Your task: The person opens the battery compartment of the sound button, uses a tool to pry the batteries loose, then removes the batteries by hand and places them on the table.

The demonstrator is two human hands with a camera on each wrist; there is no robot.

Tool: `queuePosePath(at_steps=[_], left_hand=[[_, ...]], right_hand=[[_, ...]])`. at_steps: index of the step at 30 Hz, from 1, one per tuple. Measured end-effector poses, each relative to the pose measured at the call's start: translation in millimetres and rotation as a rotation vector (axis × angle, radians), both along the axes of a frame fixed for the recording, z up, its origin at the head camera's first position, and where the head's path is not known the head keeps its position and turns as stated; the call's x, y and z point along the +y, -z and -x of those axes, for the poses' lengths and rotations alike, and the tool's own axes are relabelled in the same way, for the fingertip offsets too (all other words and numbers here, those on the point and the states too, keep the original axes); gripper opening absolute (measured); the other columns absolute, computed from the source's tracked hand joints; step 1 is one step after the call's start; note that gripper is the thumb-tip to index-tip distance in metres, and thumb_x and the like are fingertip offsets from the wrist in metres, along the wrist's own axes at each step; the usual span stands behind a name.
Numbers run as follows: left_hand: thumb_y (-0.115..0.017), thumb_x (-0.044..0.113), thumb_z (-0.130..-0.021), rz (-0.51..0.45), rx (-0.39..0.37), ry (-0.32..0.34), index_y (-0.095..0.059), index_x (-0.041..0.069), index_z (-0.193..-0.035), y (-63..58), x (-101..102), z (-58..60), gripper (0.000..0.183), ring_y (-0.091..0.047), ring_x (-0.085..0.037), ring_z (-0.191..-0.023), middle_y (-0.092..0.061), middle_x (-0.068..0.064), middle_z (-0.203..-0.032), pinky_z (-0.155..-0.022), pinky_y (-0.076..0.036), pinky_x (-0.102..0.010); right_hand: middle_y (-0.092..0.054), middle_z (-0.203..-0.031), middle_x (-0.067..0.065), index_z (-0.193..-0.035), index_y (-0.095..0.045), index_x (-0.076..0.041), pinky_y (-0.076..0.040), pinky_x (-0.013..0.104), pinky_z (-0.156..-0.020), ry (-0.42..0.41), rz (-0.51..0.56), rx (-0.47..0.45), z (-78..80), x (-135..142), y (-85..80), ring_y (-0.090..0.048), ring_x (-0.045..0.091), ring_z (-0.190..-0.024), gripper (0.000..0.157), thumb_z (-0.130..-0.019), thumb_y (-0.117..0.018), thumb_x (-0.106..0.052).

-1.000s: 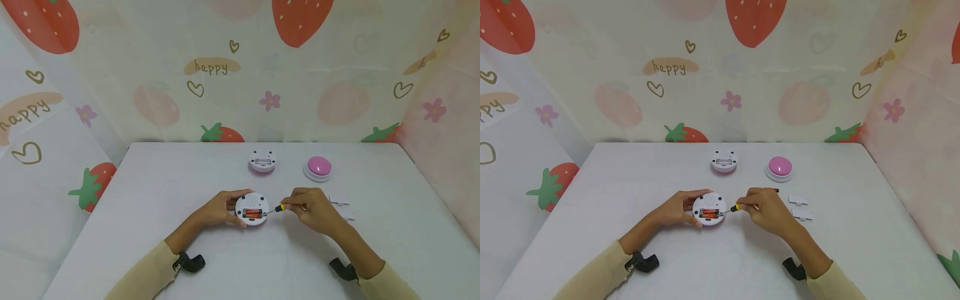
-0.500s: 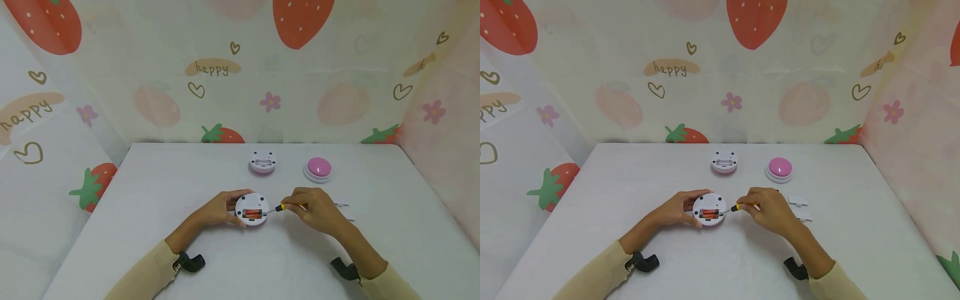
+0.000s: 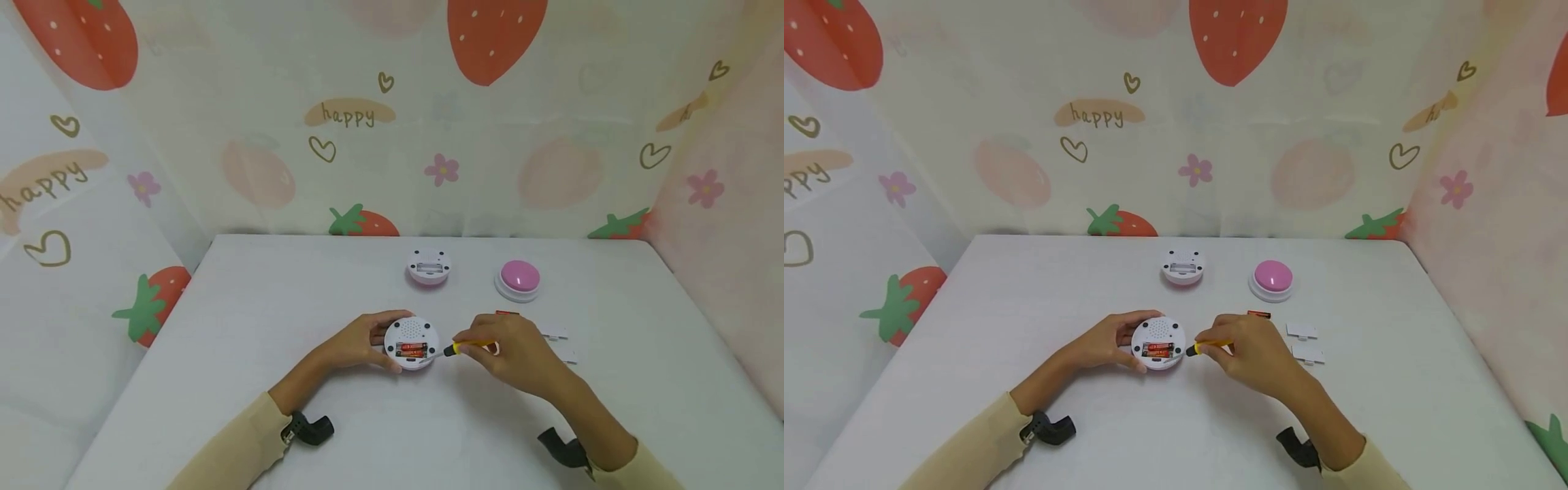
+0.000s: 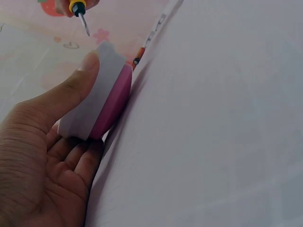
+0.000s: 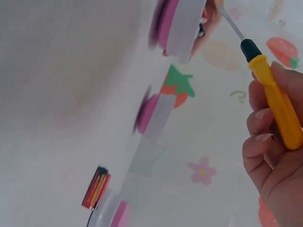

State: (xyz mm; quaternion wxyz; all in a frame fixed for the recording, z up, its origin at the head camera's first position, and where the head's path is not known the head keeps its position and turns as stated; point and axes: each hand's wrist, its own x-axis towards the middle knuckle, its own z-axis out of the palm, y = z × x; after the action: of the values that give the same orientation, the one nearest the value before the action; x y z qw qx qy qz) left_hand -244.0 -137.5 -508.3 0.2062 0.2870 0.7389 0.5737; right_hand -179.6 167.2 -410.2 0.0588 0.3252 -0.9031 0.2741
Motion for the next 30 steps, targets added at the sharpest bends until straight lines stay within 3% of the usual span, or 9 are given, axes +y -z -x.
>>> queuePosePath(at_steps=[13,22,30], left_hand=[[-0.092,0.004,-0.072,0.009,0.005,-0.002,-0.046,0.014,-0.152,0.2,0,0.2,0.092,-0.054,-0.022,-0.132,-0.050,-0.005,-0.150,-0.106,-0.047,-0.026],[-0.092,0.006,-0.073,0.022,0.025,-0.001,-0.046,0.015,-0.151,0.5,0,-0.2,0.091,-0.054,-0.020,-0.133,-0.051,-0.003,-0.149,-0.107,-0.047,-0.027],[-0.092,0.007,-0.073,0.031,0.033,-0.006,-0.046,0.017,-0.151,-0.2,0,-0.8,0.091,-0.054,-0.020,-0.132,-0.051,-0.002,-0.149,-0.107,-0.046,-0.026]], right_hand=[[-0.071,-0.084,-0.012,-0.103,-0.083,-0.016,-0.047,0.015,-0.057,-0.174,-0.092,-0.017,-32.4,-36,9.9,-0.054,-0.003,-0.067,0.016,-0.087,-0.081,-0.015],[-0.070,-0.083,-0.012,-0.102,-0.083,-0.017,-0.047,0.014,-0.060,-0.194,-0.115,0.021,-39.0,-44,24.2,-0.056,-0.002,-0.070,0.017,-0.085,-0.083,-0.016],[-0.076,-0.091,-0.009,-0.100,-0.082,-0.017,-0.059,0.025,-0.075,-0.152,-0.220,-0.043,-41.1,-48,25.8,-0.069,0.007,-0.085,0.016,-0.084,-0.085,-0.018]])
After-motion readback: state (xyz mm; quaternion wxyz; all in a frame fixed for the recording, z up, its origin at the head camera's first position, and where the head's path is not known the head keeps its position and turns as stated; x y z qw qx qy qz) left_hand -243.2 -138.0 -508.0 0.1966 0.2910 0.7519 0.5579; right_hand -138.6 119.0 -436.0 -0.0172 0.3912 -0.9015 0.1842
